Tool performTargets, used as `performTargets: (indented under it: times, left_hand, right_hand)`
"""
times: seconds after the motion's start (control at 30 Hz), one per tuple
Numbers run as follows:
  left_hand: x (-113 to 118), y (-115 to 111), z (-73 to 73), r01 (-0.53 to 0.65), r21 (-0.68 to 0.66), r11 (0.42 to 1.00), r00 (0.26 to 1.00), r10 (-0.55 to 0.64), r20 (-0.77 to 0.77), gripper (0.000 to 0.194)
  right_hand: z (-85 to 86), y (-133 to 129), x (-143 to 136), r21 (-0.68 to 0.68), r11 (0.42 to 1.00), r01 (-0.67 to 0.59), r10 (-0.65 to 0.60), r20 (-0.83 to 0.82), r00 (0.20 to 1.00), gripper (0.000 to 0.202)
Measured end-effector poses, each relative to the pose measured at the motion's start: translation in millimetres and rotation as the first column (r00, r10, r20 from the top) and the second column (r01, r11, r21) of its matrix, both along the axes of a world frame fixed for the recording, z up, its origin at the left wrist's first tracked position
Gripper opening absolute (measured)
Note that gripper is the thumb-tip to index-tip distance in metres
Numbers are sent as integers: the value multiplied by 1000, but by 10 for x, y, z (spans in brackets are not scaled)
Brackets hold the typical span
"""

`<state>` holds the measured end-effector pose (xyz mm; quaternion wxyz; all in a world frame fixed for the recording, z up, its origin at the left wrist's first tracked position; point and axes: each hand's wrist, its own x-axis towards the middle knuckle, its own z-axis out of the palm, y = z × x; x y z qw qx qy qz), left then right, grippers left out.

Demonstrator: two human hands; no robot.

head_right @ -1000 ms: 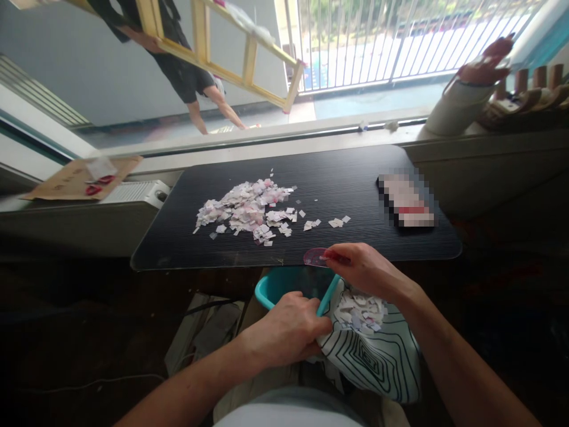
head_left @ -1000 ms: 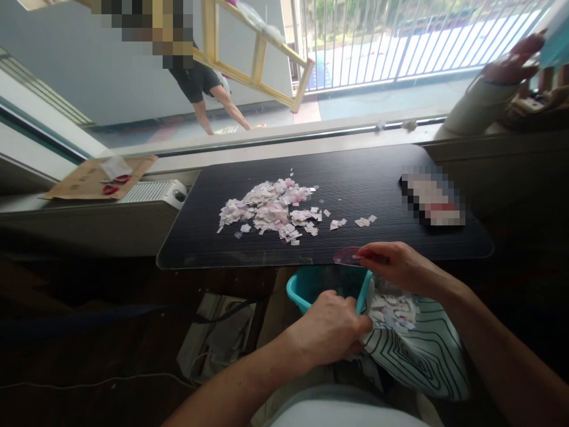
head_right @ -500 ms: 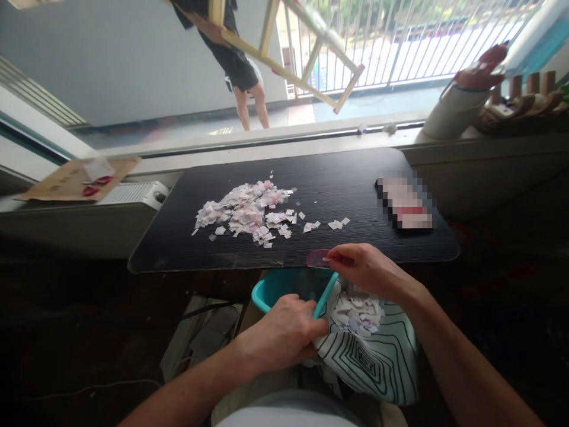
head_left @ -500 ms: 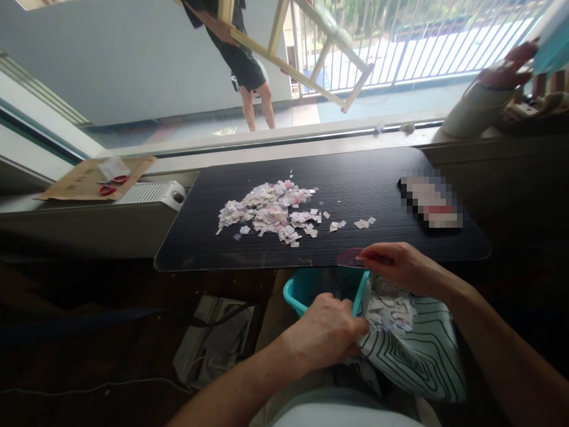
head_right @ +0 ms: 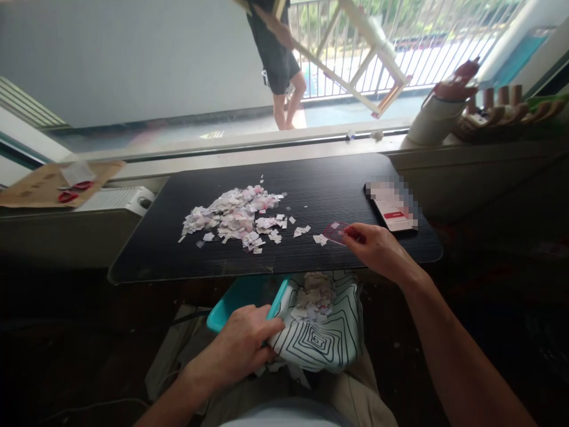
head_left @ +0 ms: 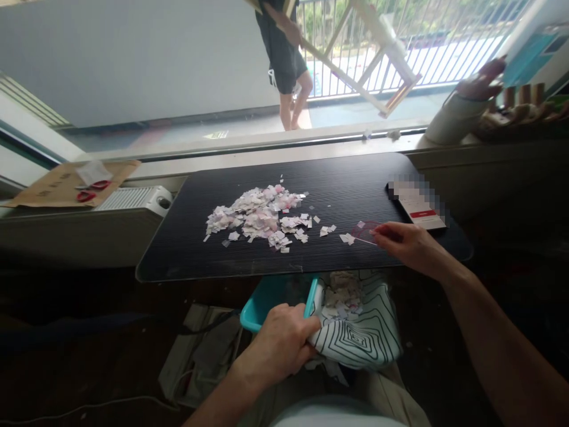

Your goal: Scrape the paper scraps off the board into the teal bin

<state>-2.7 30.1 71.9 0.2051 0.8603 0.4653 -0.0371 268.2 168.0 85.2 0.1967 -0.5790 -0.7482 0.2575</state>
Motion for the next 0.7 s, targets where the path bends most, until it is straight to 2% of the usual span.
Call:
performTargets:
  times: [0.07,0.33,0.6,0.7]
  left_hand:
    - [-13,-9,11,-6,-19,1000,1000,6,-9,6]
    - [10,-10,54,-21,-46,999,999,19,-28,5]
    - [16,-8,51,-11,-31,999,1000,11,-12,7]
    - [28,-3,39,-6,-26,1000,1000,6,-12,7]
  right_hand:
    - [14,8,-11,22,999,40,-40,5,999,27]
    - [54,40,41,64,997,42,-49,121,991,25]
    - [60,-26,25,-9,997,-76,76,59,995,26]
    - [41,37,41,79,996,45,-50,61,997,29]
